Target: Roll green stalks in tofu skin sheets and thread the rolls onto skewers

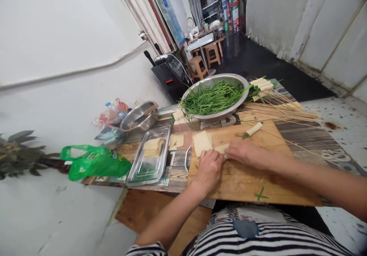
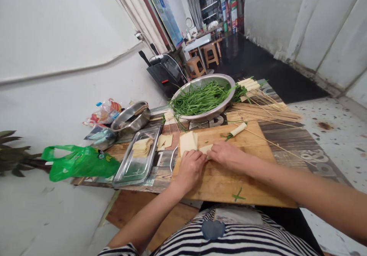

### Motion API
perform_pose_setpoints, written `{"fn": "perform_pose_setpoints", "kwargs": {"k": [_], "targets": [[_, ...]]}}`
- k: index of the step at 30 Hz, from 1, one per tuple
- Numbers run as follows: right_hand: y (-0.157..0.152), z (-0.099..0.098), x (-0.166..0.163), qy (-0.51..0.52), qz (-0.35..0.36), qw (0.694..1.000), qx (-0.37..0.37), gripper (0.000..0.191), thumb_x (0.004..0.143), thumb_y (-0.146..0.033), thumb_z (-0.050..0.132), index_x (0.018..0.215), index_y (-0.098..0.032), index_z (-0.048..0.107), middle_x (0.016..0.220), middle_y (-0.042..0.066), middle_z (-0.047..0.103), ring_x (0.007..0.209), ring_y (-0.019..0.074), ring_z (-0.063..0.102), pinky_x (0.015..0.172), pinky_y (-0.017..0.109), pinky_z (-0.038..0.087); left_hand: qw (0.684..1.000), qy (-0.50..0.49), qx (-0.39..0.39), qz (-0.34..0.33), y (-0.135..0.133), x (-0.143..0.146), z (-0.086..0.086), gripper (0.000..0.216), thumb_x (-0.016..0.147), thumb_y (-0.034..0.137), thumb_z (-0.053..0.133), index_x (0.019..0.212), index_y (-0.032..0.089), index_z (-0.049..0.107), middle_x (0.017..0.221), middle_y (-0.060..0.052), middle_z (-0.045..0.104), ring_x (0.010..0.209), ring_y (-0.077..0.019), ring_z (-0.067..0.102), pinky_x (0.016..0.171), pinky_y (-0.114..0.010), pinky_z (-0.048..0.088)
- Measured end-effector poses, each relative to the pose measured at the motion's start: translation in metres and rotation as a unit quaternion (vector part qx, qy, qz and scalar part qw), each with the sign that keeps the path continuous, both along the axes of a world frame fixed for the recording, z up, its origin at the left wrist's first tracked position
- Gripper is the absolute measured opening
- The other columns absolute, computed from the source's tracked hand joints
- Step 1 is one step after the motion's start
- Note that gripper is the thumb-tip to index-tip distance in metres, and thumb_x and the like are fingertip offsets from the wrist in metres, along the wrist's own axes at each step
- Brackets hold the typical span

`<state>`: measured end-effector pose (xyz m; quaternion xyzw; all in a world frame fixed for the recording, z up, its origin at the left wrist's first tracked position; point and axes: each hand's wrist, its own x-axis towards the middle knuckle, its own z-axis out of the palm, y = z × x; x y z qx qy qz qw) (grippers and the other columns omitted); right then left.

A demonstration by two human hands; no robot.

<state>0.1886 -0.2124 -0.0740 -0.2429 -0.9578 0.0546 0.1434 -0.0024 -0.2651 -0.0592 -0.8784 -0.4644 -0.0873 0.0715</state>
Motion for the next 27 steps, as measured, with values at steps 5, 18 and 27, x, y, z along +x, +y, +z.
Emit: {"fn": "perform_pose_setpoints", "kwargs": {"k": [5, 18, 27], "targets": [[-0.010, -0.002, 0.001, 0.002, -0.001, 0.995, 0.104, 0.034, 0.100, -0.020, 0.033, 0.089, -0.012, 0.065, 0.084, 0.009, 0.057, 0.079, 0.0205, 0.042, 0.069, 0.035, 0.034, 0.999, -0.010, 0.018, 0.028, 0.001, 0.001, -0.006, 0.019, 0.097, 0.023, 0.046, 0.088, 0.019, 0.062, 0.090, -0.005, 0.059, 0.085, -0.0202, 0.050, 0.073, -0.033, 0.038], [0.003, 0.001, -0.001, 0.014, -0.004, 0.998, 0.062, 0.029, 0.098, -0.023, 0.038, 0.100, -0.011, 0.065, 0.084, 0.009, 0.059, 0.078, 0.0202, 0.043, 0.070, 0.034, 0.032, 0.999, 0.017, -0.019, 0.026, 0.010, 0.001, 0.003, 0.021, 0.098, 0.023, 0.044, 0.088, 0.019, 0.062, 0.085, -0.004, 0.061, 0.085, -0.0202, 0.050, 0.074, -0.034, 0.036], [0.018, 0.002, -0.003, 0.028, -0.010, 0.997, -0.064, 0.032, 0.096, -0.023, 0.043, 0.080, -0.012, 0.068, 0.079, 0.008, 0.060, 0.075, 0.0170, 0.047, 0.070, 0.030, 0.033, 0.996, -0.057, -0.004, 0.070, 0.010, 0.005, -0.009, 0.021, 0.096, 0.016, 0.044, 0.101, 0.018, 0.065, 0.085, -0.006, 0.060, 0.082, -0.0197, 0.051, 0.075, -0.032, 0.041]]}}
